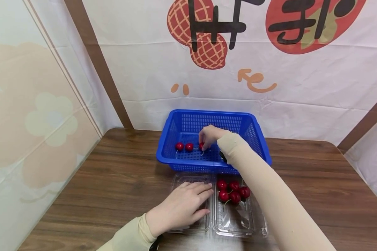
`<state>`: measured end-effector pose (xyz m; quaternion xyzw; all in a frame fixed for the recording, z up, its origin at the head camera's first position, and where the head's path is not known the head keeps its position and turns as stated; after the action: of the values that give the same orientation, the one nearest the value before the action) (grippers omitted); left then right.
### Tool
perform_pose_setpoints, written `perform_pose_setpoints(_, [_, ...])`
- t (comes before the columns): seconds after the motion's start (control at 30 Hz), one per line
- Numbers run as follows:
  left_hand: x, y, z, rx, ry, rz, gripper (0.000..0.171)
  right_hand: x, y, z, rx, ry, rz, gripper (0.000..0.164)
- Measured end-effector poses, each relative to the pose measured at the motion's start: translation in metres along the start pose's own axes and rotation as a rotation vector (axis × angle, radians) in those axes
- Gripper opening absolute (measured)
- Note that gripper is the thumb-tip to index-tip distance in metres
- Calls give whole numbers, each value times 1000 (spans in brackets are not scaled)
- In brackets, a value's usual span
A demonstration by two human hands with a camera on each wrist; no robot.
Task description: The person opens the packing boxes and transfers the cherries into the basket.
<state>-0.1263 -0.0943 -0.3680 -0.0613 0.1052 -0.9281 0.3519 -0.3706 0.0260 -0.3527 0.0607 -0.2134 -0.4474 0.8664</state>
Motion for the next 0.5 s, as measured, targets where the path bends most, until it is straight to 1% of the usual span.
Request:
perform_pose_setpoints(0.13, [0, 0, 0, -2, 1, -1, 50, 0, 1, 0, -2, -11, 19, 31])
perform_pose_setpoints(0.3, [0, 0, 0, -7, 0, -3, 50, 2, 2, -1, -18, 17, 51, 32])
perform_pose_setpoints(0.5, [0, 1, 0, -11, -3, -7, 50, 5, 2, -1, -30, 25, 56, 32])
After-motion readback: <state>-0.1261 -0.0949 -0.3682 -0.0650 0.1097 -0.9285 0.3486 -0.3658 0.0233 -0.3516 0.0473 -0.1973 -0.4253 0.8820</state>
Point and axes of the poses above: each hand's wrist, its own y-axis away from the middle knuckle, its own z-axis out of the back of the hand, x = y × z, the point moved 1 cm from there along -y, towards the middle knuckle
